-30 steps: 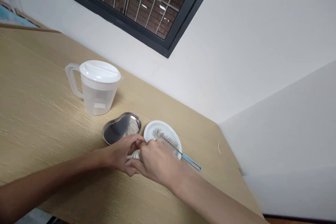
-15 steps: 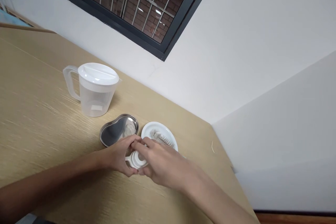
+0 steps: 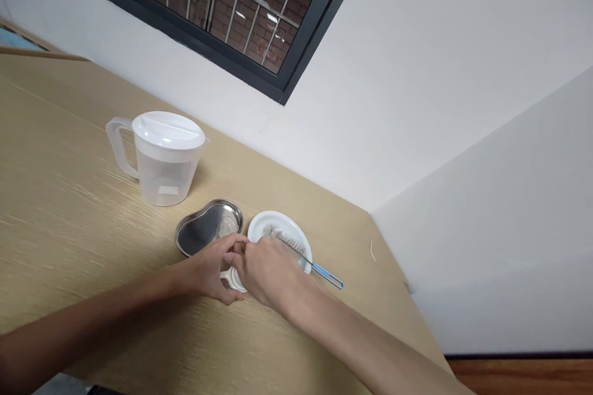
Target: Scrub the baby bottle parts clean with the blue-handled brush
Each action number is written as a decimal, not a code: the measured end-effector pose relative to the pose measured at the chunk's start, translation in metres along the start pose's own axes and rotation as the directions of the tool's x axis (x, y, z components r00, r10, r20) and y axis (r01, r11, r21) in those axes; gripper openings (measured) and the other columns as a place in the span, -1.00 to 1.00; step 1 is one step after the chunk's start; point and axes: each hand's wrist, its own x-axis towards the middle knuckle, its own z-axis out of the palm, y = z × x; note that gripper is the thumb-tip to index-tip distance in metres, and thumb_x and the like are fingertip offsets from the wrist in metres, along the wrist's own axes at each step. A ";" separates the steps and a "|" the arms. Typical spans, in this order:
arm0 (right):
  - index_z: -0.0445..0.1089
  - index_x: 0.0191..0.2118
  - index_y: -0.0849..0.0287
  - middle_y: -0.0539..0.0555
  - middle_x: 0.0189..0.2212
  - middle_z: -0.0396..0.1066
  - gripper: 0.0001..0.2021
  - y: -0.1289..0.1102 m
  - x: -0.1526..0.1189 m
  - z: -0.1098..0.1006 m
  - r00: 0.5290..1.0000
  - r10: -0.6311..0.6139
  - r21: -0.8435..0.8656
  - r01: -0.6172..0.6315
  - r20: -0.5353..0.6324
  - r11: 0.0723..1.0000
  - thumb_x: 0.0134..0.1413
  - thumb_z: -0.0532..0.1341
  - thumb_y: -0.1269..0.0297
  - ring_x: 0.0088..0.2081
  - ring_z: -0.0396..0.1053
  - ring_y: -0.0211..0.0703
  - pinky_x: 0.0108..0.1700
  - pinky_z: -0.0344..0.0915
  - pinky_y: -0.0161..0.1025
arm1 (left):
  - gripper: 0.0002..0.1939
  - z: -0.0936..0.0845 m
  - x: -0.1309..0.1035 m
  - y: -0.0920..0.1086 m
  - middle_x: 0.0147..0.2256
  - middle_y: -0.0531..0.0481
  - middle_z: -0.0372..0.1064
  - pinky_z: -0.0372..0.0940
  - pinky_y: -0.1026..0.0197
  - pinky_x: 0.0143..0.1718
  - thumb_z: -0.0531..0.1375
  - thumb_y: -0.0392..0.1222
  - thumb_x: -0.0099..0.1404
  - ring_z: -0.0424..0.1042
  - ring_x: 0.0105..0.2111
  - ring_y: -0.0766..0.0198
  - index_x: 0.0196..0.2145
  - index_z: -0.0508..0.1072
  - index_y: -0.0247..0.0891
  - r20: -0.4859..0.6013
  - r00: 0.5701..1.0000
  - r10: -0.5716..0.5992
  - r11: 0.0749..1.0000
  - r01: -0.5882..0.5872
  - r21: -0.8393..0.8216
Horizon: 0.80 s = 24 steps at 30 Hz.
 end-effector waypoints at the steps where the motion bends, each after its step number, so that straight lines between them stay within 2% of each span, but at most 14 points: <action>1: 0.56 -0.31 0.25 0.25 -0.46 0.50 -0.31 0.001 -0.002 -0.002 1.000 0.027 -0.001 -0.027 -0.003 1.000 0.48 -0.21 -0.05 -0.30 0.53 0.13 -0.29 0.25 -0.12 | -0.12 0.000 0.000 0.000 -0.18 0.00 0.44 0.37 0.07 -0.12 0.50 -0.18 -0.14 0.47 -0.17 0.09 0.12 0.25 -0.19 -0.003 1.000 0.005 1.000 -0.005 0.017; 4: 0.53 -0.35 0.24 0.25 -0.47 0.48 -0.23 0.009 -0.015 -0.014 0.995 0.101 0.039 -0.101 -0.003 0.994 0.42 -0.25 -0.21 -0.34 0.51 0.10 -0.32 0.23 -0.13 | -0.12 0.000 0.001 0.000 -0.21 0.04 0.42 0.36 0.11 -0.17 0.50 -0.17 -0.14 0.46 -0.21 0.12 0.12 0.25 -0.18 -0.001 1.000 0.005 1.000 -0.005 0.012; 5: 0.52 -0.31 0.23 0.23 -0.44 0.49 -0.29 0.013 -0.019 -0.018 0.995 0.100 0.076 -0.099 -0.006 0.992 0.39 -0.15 -0.24 -0.33 0.50 0.08 -0.31 0.22 -0.14 | -0.13 0.000 0.001 0.001 -0.21 0.04 0.41 0.35 0.13 -0.19 0.50 -0.17 -0.14 0.45 -0.22 0.13 0.11 0.26 -0.18 0.000 1.000 0.004 1.000 -0.004 0.004; 6: 0.51 -0.18 0.20 0.20 -0.34 0.52 -0.43 0.017 -0.023 -0.020 0.999 0.038 0.133 -0.034 -0.026 0.991 0.35 0.00 -0.22 -0.28 0.49 0.05 -0.30 0.22 -0.17 | -0.16 0.001 0.001 0.000 -0.21 0.04 0.41 0.34 0.15 -0.21 0.50 -0.17 -0.14 0.44 -0.22 0.15 0.08 0.28 -0.18 -0.002 1.000 0.006 1.000 -0.006 -0.006; 7: 0.47 -0.03 0.14 0.16 -0.21 0.53 -0.56 0.021 -0.026 -0.021 0.998 -0.062 0.194 0.067 -0.028 0.979 0.28 0.17 -0.14 -0.22 0.49 0.01 -0.29 0.22 -0.21 | -0.19 0.001 0.001 0.000 -0.21 0.04 0.40 0.33 0.17 -0.25 0.49 -0.18 -0.14 0.43 -0.24 0.17 0.07 0.29 -0.18 -0.005 1.000 0.009 1.000 -0.009 -0.018; 8: 0.41 0.08 0.08 0.13 -0.10 0.51 -0.60 0.025 -0.027 -0.021 0.985 -0.170 0.234 0.168 -0.009 0.958 0.21 0.29 0.01 -0.15 0.48 -0.02 -0.25 0.23 -0.23 | -0.19 0.002 0.001 -0.001 -0.20 0.04 0.40 0.31 0.20 -0.29 0.49 -0.18 -0.13 0.42 -0.26 0.19 0.07 0.29 -0.18 -0.005 1.000 0.010 0.999 -0.010 -0.031; 10: 0.39 0.11 0.07 0.11 -0.02 0.48 -0.66 0.028 -0.027 -0.017 0.954 -0.301 0.232 0.292 0.004 0.928 0.23 0.26 0.29 -0.11 0.46 -0.09 -0.21 0.22 -0.26 | -0.16 0.003 0.001 -0.003 -0.20 0.03 0.40 0.28 0.23 -0.34 0.50 -0.17 -0.12 0.40 -0.30 0.23 0.10 0.26 -0.19 -0.007 1.000 0.013 0.999 -0.013 -0.052; 11: 0.43 0.05 0.11 0.12 -0.07 0.49 -0.74 0.027 -0.025 -0.014 0.950 -0.313 0.216 0.304 0.008 0.928 0.27 0.20 0.33 -0.15 0.46 -0.12 -0.22 0.21 -0.27 | -0.14 0.003 0.001 -0.004 -0.21 0.04 0.41 0.28 0.23 -0.35 0.50 -0.16 -0.11 0.40 -0.31 0.24 0.12 0.24 -0.19 -0.005 1.000 0.016 0.998 -0.017 -0.056; 13: 0.49 -0.13 0.18 0.11 -0.26 0.50 -0.79 0.022 -0.020 -0.009 0.963 -0.267 0.162 0.257 0.037 0.953 0.37 0.11 0.29 -0.27 0.44 -0.17 -0.28 0.16 -0.27 | -0.12 0.005 0.001 -0.006 -0.24 0.06 0.40 0.30 0.22 -0.33 0.51 -0.16 -0.10 0.41 -0.32 0.24 0.13 0.22 -0.19 -0.002 1.000 0.024 0.998 -0.024 -0.054; 15: 0.51 -0.27 0.19 0.08 -0.43 0.46 -0.71 0.015 -0.015 -0.007 0.978 -0.190 0.108 0.180 0.084 0.978 0.39 0.09 0.24 -0.38 0.41 -0.19 -0.36 0.09 -0.27 | -0.12 0.005 0.001 -0.006 -0.24 0.05 0.41 0.33 0.19 -0.29 0.50 -0.17 -0.11 0.43 -0.30 0.22 0.12 0.23 -0.20 -0.005 1.000 0.022 0.999 -0.022 -0.046; 17: 0.53 -0.33 0.17 0.08 -0.51 0.44 -0.67 0.008 -0.009 -0.006 0.985 -0.136 0.077 0.128 0.102 0.989 0.38 0.09 0.22 -0.41 0.40 -0.17 -0.38 0.07 -0.26 | -0.12 0.004 0.001 -0.004 -0.21 0.01 0.43 0.36 0.15 -0.25 0.50 -0.18 -0.12 0.47 -0.25 0.16 0.12 0.23 -0.21 -0.003 1.000 -0.001 0.999 0.001 -0.048; 21: 0.58 -0.24 0.19 0.17 -0.45 0.50 -0.57 0.003 0.000 -0.008 0.997 -0.060 0.053 0.058 0.040 0.997 0.43 0.01 0.10 -0.32 0.48 -0.03 -0.31 0.18 -0.22 | -0.18 -0.001 0.000 0.002 -0.18 -0.03 0.47 0.38 0.11 -0.18 0.49 -0.20 -0.09 0.50 -0.18 0.11 0.10 0.25 -0.22 0.013 1.000 -0.003 0.999 0.003 -0.033; 24: 0.58 -0.24 0.20 0.24 -0.39 0.53 -0.45 0.006 -0.003 -0.013 1.000 -0.006 0.027 0.006 0.002 1.000 0.46 -0.09 0.01 -0.26 0.50 0.05 -0.24 0.26 -0.15 | -0.17 -0.002 0.000 0.002 -0.19 0.00 0.47 0.36 0.15 -0.24 0.49 -0.21 -0.09 0.49 -0.23 0.14 0.11 0.25 -0.21 0.022 1.000 0.000 1.000 0.000 0.005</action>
